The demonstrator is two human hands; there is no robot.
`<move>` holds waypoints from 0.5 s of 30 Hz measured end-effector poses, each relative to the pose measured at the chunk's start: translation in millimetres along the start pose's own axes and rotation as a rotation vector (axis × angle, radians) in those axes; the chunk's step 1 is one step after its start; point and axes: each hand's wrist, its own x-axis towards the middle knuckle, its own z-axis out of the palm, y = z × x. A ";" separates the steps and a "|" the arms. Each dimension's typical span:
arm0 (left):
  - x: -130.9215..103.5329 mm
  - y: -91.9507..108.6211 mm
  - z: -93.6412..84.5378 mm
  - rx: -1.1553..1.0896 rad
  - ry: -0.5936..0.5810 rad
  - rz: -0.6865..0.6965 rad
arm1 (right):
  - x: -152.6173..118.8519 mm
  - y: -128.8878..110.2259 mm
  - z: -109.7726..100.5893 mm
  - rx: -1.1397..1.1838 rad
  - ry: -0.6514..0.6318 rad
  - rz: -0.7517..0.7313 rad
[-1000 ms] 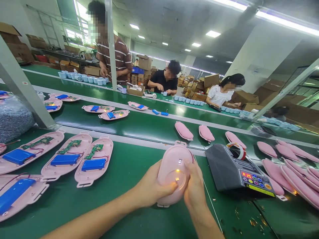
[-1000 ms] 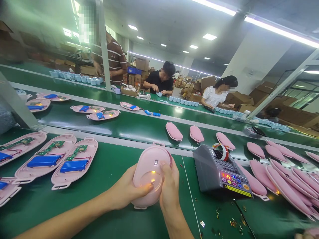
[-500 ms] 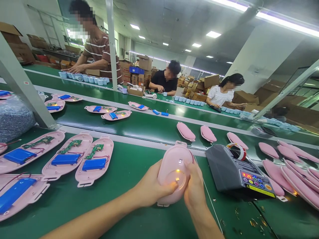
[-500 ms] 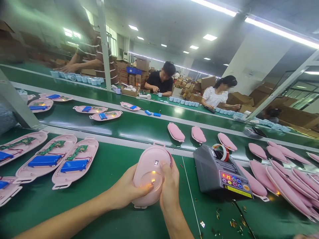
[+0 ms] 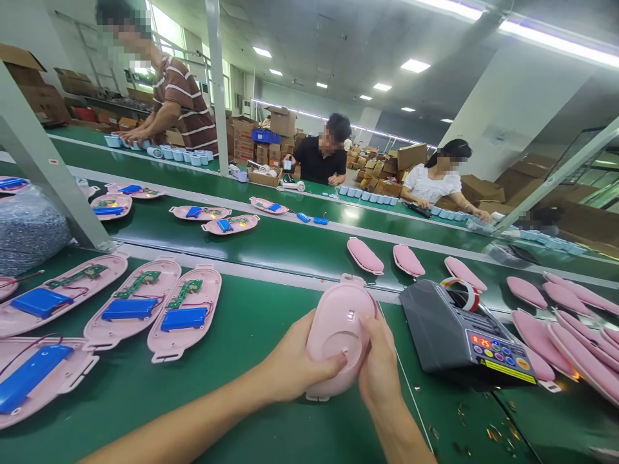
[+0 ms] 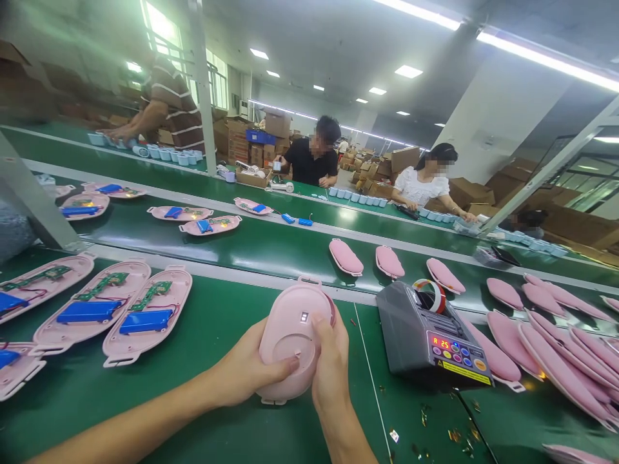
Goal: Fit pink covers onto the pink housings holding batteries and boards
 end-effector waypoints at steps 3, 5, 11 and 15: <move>0.2 -0.9 -0.7 0.006 -0.002 -0.012 | 1.1 -0.9 0.3 -0.005 -0.005 0.007; 0.9 -1.7 -1.2 0.005 -0.003 -0.014 | 1.3 -1.3 0.5 -0.005 -0.019 0.006; 5.4 -5.2 0.6 -0.089 0.045 0.000 | 1.4 3.9 -9.8 -0.072 -0.196 0.028; 16.1 4.8 -23.1 0.112 0.057 -0.049 | 27.1 -1.4 -15.0 -0.303 -0.254 -0.030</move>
